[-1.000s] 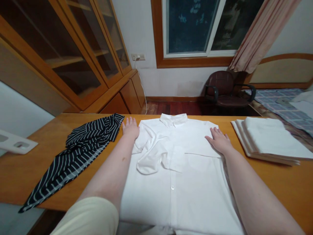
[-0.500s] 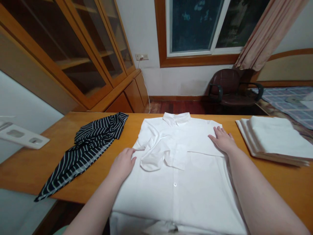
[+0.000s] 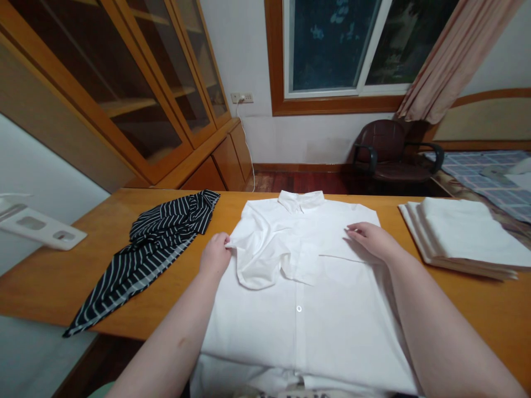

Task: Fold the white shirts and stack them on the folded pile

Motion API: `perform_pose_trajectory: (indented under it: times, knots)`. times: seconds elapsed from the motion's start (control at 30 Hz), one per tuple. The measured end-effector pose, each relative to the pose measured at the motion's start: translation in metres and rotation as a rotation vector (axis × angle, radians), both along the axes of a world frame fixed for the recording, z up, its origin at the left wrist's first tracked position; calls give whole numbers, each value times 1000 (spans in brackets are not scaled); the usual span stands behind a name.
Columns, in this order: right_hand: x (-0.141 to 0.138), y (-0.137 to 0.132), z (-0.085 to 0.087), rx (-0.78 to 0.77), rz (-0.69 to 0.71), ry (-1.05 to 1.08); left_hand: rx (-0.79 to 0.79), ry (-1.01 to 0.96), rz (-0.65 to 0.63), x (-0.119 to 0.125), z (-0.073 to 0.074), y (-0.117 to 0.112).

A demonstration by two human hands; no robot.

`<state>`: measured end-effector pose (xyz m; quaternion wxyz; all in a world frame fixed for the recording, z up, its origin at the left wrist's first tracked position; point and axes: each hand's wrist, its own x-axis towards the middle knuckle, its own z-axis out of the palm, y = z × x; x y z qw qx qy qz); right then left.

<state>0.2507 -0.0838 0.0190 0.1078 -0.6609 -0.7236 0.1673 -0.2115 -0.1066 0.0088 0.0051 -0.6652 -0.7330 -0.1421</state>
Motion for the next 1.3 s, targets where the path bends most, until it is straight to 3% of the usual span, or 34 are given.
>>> perform_pose_trajectory:
  times: [0.1,0.27,0.4,0.5,0.6,0.7,0.8,0.87,0.93,1.0,1.13,1.2,1.3]
  knots:
    - [-30,-16,18,-168,162,145,-38,-17,72,-4,1,-1]
    - [-71,-36,23,-199,472,251,-90,11,49,-3,5,1]
    - [-84,-38,16,-252,501,216,-101,122,-130,2,9,-5]
    - [-86,-35,14,-246,525,236,-200,142,-155,4,15,-13]
    - [-83,-32,13,-251,533,280,-440,87,-139,-2,32,-14]
    - [-80,-30,10,-255,529,331,-600,36,-147,-14,60,-3]
    - [-77,-28,7,-273,532,356,-483,62,-31,-18,85,20]
    - [-76,-27,7,-281,536,353,-335,84,-12,-9,89,38]
    - [-76,-27,8,-282,538,352,-232,58,-127,9,79,55]
    - [-76,-28,9,-293,533,360,-237,10,-271,30,55,68]
    - [-74,-27,10,-343,544,384,-348,22,-232,53,4,79]
    - [-73,-26,11,-359,553,390,-321,22,-228,53,-8,80]
    - [-72,-25,13,-373,556,391,-203,19,-231,46,-9,82]
